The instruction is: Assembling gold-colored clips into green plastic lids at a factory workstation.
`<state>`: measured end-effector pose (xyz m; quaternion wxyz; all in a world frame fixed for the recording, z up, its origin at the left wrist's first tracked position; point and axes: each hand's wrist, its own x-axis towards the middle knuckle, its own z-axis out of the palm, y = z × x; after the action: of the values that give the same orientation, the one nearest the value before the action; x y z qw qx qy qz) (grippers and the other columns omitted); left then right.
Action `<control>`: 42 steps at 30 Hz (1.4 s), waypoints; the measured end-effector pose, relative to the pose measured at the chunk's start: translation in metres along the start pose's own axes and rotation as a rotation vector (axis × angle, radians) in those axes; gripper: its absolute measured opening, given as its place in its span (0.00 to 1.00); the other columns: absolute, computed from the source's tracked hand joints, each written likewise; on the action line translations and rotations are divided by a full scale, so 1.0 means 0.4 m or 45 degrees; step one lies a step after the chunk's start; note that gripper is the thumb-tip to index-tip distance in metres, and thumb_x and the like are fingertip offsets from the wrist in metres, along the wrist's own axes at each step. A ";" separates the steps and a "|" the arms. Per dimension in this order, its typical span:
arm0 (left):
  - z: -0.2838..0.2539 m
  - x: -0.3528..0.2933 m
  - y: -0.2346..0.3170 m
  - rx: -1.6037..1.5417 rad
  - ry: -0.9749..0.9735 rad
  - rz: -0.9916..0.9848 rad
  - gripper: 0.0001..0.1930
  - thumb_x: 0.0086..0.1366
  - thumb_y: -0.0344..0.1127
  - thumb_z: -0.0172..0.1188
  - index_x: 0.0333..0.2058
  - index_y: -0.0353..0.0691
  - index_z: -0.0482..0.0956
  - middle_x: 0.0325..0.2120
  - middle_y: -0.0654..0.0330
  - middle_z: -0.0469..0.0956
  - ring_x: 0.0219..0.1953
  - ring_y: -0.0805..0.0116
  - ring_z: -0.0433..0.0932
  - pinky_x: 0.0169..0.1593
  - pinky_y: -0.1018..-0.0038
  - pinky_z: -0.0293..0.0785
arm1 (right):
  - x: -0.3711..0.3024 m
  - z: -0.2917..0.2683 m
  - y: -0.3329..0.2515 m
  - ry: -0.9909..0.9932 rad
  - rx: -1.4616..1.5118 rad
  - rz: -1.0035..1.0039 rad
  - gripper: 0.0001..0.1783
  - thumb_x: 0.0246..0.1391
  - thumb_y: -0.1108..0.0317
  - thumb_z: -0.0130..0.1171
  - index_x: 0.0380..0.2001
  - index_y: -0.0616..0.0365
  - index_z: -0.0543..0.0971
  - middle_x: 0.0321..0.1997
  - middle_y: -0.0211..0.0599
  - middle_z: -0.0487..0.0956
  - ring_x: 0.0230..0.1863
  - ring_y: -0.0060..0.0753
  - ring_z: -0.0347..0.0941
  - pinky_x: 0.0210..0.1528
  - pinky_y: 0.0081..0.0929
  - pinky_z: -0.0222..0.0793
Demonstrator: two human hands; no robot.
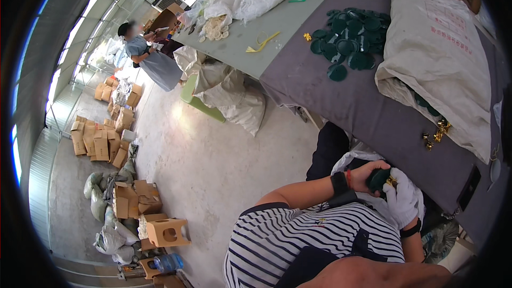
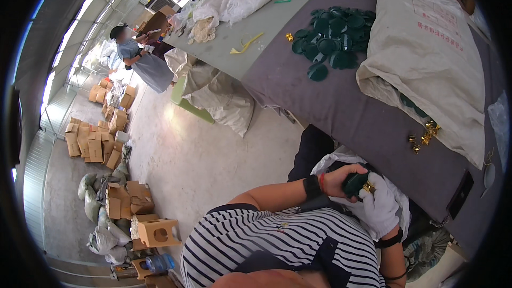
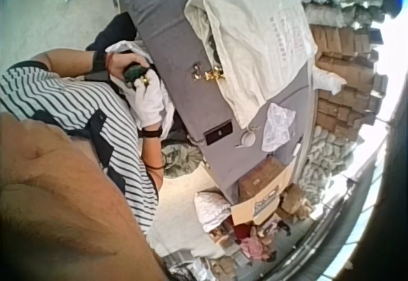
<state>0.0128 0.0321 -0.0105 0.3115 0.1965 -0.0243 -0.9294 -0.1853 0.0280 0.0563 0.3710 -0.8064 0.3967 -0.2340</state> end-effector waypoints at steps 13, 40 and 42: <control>0.005 -0.004 0.004 -0.062 0.005 -0.121 0.19 0.66 0.55 0.51 0.41 0.47 0.78 0.37 0.62 0.81 0.38 0.68 0.75 0.32 0.71 0.70 | -0.008 -0.035 -0.015 -0.152 -0.181 -0.257 0.23 0.54 0.66 0.60 0.53 0.60 0.73 0.48 0.50 0.78 0.46 0.55 0.75 0.49 0.43 0.71; 0.167 -0.059 0.043 0.956 0.469 0.656 0.36 0.58 0.40 0.59 0.63 0.38 0.55 0.48 0.57 0.69 0.49 0.66 0.71 0.56 0.70 0.68 | 0.057 -0.074 -0.041 -0.039 -0.781 -0.395 0.12 0.53 0.58 0.57 0.30 0.56 0.75 0.19 0.33 0.74 0.20 0.35 0.76 0.22 0.36 0.69; 0.179 -0.063 0.039 1.026 0.418 0.699 0.36 0.57 0.37 0.60 0.63 0.43 0.55 0.48 0.58 0.63 0.48 0.67 0.69 0.54 0.70 0.68 | 0.052 -0.069 -0.040 -0.121 -0.695 -0.317 0.11 0.54 0.59 0.56 0.30 0.56 0.75 0.19 0.34 0.74 0.20 0.36 0.76 0.22 0.37 0.69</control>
<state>0.0128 0.0290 0.0669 0.4434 0.4304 -0.3819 -0.6872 -0.1843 0.0061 0.0873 0.1274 -0.9287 0.3253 -0.1243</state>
